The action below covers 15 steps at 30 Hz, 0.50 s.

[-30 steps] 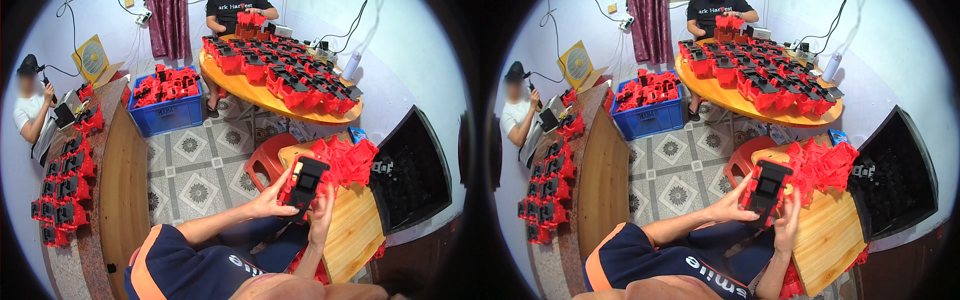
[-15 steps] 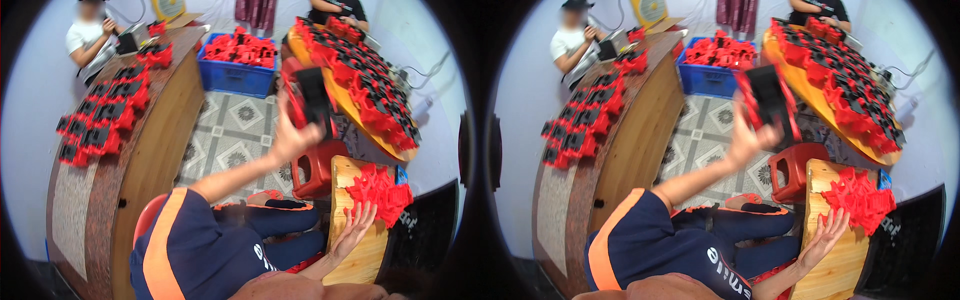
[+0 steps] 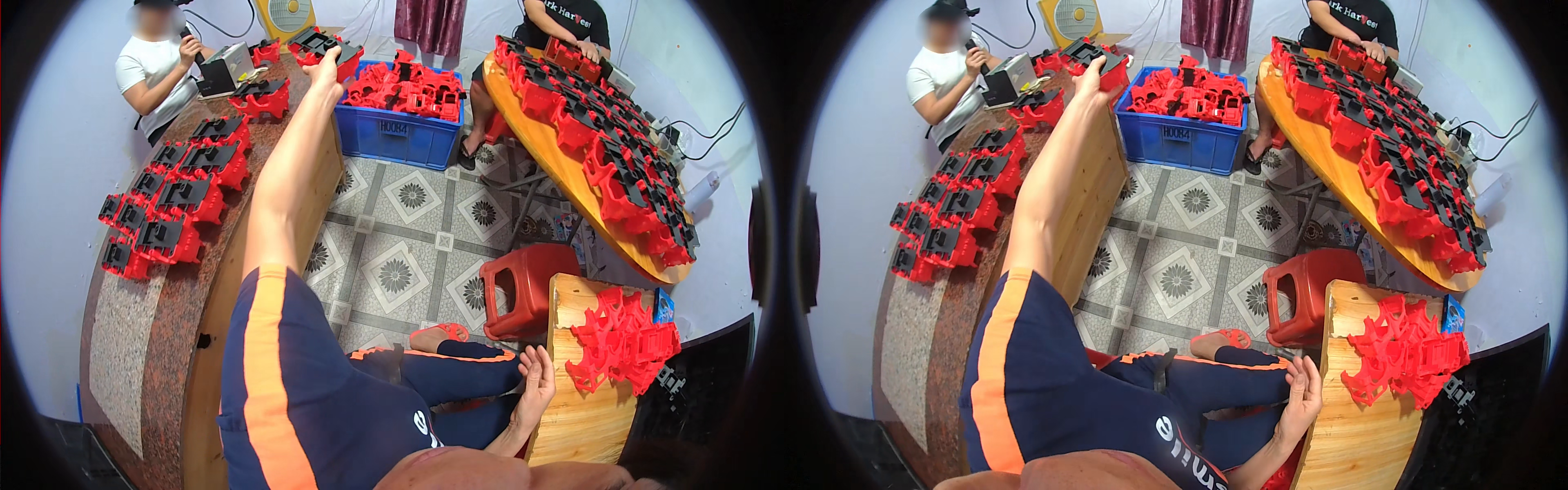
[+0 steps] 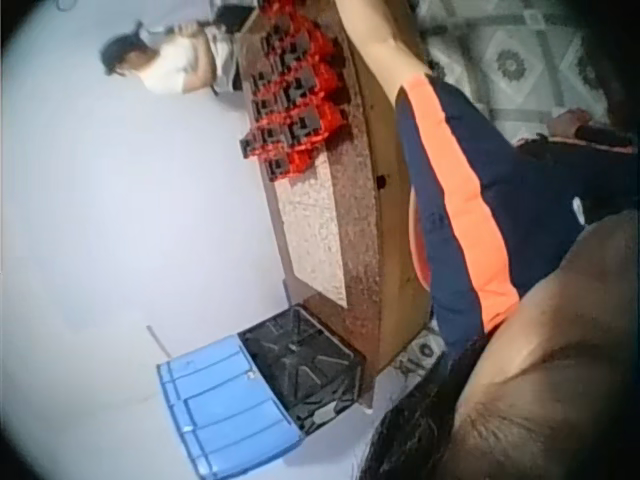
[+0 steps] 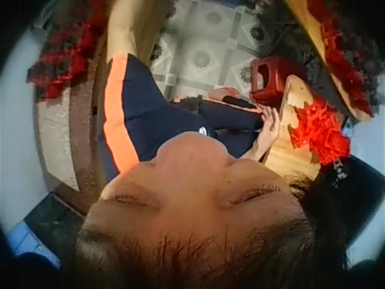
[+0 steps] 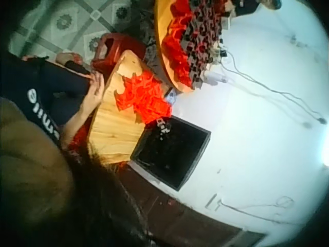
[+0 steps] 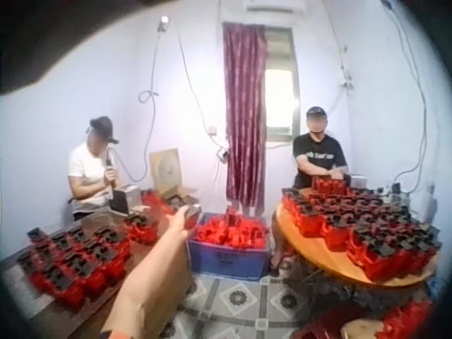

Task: Assembling black plastic components into red plastic housings on a workshop table.

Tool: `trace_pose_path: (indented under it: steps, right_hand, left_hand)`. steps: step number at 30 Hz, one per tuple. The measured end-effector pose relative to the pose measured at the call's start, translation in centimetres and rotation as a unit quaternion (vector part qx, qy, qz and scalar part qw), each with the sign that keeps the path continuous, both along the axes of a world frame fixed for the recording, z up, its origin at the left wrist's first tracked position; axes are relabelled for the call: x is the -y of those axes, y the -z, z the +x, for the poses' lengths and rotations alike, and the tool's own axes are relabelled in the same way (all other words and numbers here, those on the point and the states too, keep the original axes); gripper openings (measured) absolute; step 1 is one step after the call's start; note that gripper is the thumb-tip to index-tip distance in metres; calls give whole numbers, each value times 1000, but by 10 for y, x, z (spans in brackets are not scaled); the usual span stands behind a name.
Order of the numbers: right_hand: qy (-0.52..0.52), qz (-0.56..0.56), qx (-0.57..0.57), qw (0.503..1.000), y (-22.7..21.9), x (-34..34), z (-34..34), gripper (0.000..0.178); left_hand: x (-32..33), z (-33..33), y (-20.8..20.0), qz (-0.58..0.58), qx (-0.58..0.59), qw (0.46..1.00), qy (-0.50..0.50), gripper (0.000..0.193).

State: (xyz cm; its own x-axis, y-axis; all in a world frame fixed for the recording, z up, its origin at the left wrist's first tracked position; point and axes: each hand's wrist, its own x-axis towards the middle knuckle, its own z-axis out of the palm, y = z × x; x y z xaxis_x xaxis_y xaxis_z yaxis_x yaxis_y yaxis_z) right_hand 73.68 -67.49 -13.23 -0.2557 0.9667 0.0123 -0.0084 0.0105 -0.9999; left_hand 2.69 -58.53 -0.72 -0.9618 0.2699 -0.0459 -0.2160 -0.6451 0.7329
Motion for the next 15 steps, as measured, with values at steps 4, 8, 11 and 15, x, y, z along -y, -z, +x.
trace_pose_path:
  steps: [4,8,11,15]
  right_hand:
    - [16,-45,29,998,11,19,4,37]
    - [94,-93,94,987,18,37,13,37]
    - [69,-141,118,981,15,47,4,40]
    - [79,-161,122,976,14,44,-8,36]
  left_hand:
    - [-12,-107,17,-57,56,979,-189,105]
    - [-83,-77,53,-131,138,949,-252,83]
    - [-37,-120,50,-139,149,932,-299,73]
    - [-32,-114,51,-137,144,942,-269,50]
